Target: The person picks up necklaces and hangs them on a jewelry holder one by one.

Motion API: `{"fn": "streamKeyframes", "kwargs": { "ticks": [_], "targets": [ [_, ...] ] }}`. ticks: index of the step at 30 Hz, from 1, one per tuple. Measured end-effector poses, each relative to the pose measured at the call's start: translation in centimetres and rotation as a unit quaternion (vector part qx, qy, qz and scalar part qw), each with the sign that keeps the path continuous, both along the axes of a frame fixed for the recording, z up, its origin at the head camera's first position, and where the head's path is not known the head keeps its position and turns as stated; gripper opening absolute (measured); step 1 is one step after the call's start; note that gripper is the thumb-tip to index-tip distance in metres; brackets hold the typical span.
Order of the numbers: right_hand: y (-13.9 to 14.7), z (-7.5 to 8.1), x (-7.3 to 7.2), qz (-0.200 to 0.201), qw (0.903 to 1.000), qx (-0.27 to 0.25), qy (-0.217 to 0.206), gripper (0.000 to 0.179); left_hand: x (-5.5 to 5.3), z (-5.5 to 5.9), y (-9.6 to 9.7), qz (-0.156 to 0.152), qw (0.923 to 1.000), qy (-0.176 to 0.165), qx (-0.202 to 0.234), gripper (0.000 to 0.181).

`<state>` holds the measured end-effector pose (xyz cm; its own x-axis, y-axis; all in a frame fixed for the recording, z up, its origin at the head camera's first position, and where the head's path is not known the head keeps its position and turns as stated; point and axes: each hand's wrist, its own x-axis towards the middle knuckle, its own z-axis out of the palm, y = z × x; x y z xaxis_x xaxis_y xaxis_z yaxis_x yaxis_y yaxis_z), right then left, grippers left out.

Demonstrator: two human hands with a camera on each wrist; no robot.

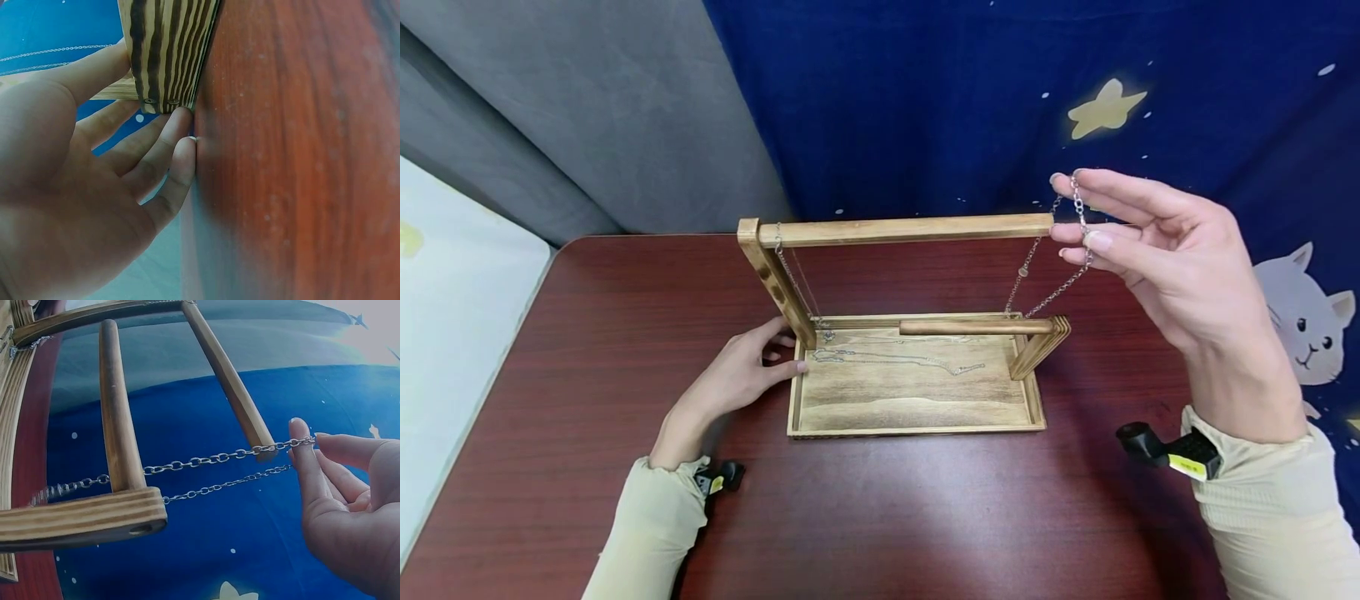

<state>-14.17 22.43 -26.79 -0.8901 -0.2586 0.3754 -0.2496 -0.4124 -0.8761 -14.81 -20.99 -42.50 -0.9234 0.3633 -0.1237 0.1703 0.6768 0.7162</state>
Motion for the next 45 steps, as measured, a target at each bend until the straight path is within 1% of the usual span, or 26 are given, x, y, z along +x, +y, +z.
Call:
{"fn": "streamKeyframes", "kwargs": {
  "ticks": [4, 7, 11, 18, 20, 24, 26, 28, 31, 38, 45],
  "targets": [
    [-0.4, 0.0, -0.2, 0.003, 0.9999, 0.015, -0.001, 0.045, 0.0, 0.0, 0.0, 0.001, 1.0000, -0.002, 0.001, 0.056],
    [-0.6, 0.0, -0.4, 0.023, 0.9997, 0.006, -0.001, 0.046, 0.0, -0.1, -0.1, 0.001, 1.0000, -0.003, 0.002, 0.057],
    [-0.8, -0.2, -0.6, 0.061, 0.9980, -0.019, -0.001, 0.048, 0.0, -0.1, -0.1, 0.001, 1.0000, -0.003, 0.001, 0.061],
    [-1.4, -0.1, -0.8, 0.076, 0.9970, -0.014, 0.003, 0.046, 0.0, 0.0, 0.0, 0.003, 1.0000, 0.000, -0.002, 0.064],
    [-1.7, 0.0, -0.7, 0.067, 0.9977, 0.004, -0.003, 0.045, 0.1, 0.0, -0.1, 0.003, 1.0000, 0.000, -0.001, 0.064],
    [-2.3, 0.4, -0.4, 0.036, 0.9971, 0.066, -0.015, 0.043, 0.1, -0.1, 0.0, 0.002, 1.0000, 0.000, -0.001, 0.063],
    [-2.5, 0.4, -0.4, 0.035, 0.9957, 0.083, -0.018, 0.042, 0.0, -0.1, 0.0, 0.001, 1.0000, -0.001, -0.001, 0.063],
    [-2.7, 0.4, -0.4, 0.042, 0.9951, 0.087, -0.017, 0.041, 0.0, -0.1, 0.0, 0.000, 1.0000, -0.002, -0.002, 0.062],
    [-3.0, 0.2, -0.5, 0.050, 0.9955, 0.080, -0.014, 0.041, 0.0, 0.0, -0.1, 0.000, 1.0000, -0.002, -0.001, 0.060],
    [-3.7, 0.2, -0.7, 0.040, 0.9974, 0.060, -0.005, 0.039, 0.0, -0.1, -0.1, 0.000, 1.0000, 0.001, 0.000, 0.060],
    [-4.5, 0.6, -0.8, 0.012, 0.9954, 0.095, 0.005, 0.038, 0.0, -0.1, 0.0, 0.000, 1.0000, 0.003, 0.001, 0.057]
  ]
}}
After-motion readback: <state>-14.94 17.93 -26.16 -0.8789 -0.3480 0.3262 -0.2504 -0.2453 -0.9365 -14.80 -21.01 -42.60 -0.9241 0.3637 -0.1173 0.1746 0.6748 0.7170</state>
